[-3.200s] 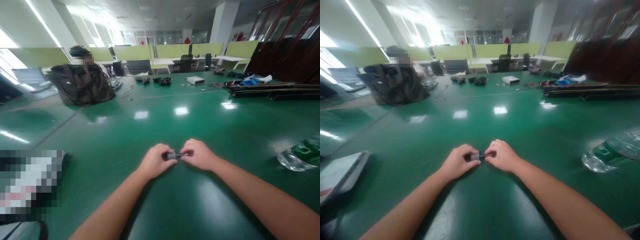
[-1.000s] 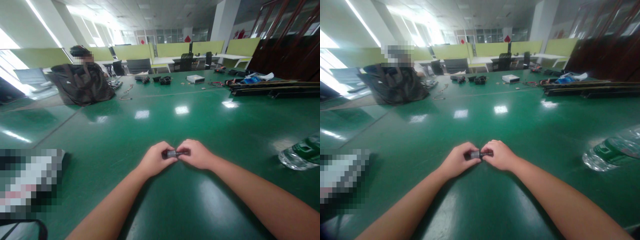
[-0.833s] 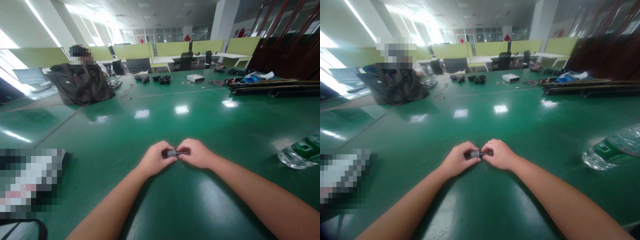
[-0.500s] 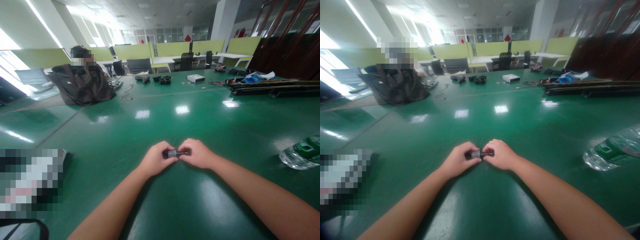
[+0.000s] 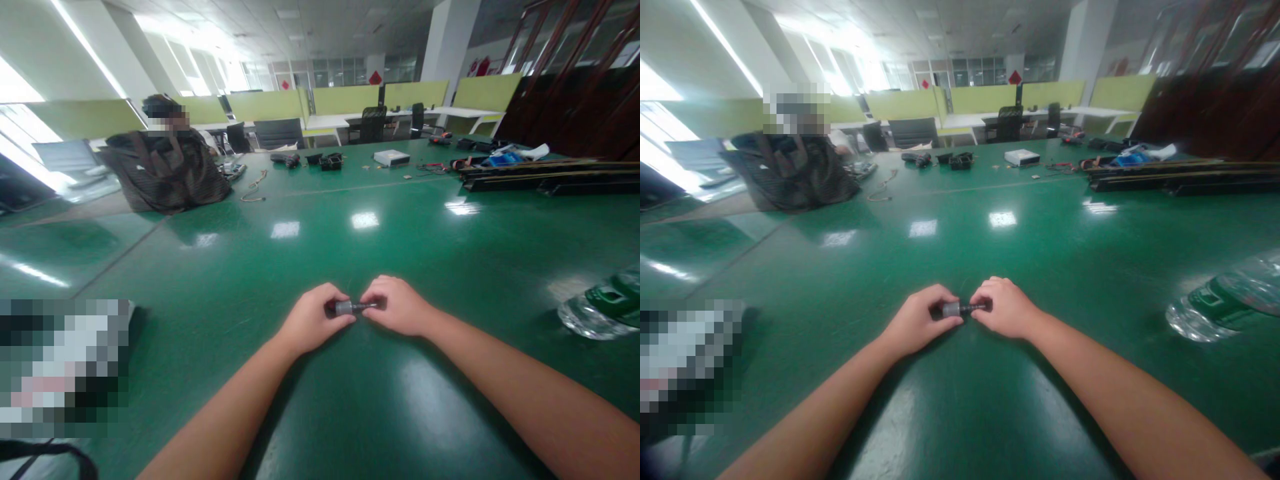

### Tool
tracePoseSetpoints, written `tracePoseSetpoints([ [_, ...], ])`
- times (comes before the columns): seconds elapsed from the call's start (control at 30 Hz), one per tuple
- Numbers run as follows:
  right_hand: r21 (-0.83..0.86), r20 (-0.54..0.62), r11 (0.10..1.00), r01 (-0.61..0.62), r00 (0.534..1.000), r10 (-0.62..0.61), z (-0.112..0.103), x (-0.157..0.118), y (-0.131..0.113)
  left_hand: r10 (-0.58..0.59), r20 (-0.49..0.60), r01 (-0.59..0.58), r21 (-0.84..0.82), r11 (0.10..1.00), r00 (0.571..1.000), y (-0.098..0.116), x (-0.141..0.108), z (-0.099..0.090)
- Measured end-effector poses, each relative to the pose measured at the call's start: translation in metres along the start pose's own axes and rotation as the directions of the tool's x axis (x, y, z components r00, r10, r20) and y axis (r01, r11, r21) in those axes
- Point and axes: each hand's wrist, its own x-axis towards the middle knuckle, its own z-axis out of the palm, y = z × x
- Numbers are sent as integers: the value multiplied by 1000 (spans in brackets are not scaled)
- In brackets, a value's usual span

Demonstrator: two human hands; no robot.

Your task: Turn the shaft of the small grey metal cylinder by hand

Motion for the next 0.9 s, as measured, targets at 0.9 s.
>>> tracePoseSetpoints([
  [0.9, 10, 68, 997, -74, 995, 73, -22, -5, 17, -20, 10, 20, 10, 1000, 1000, 0, 0, 0],
])
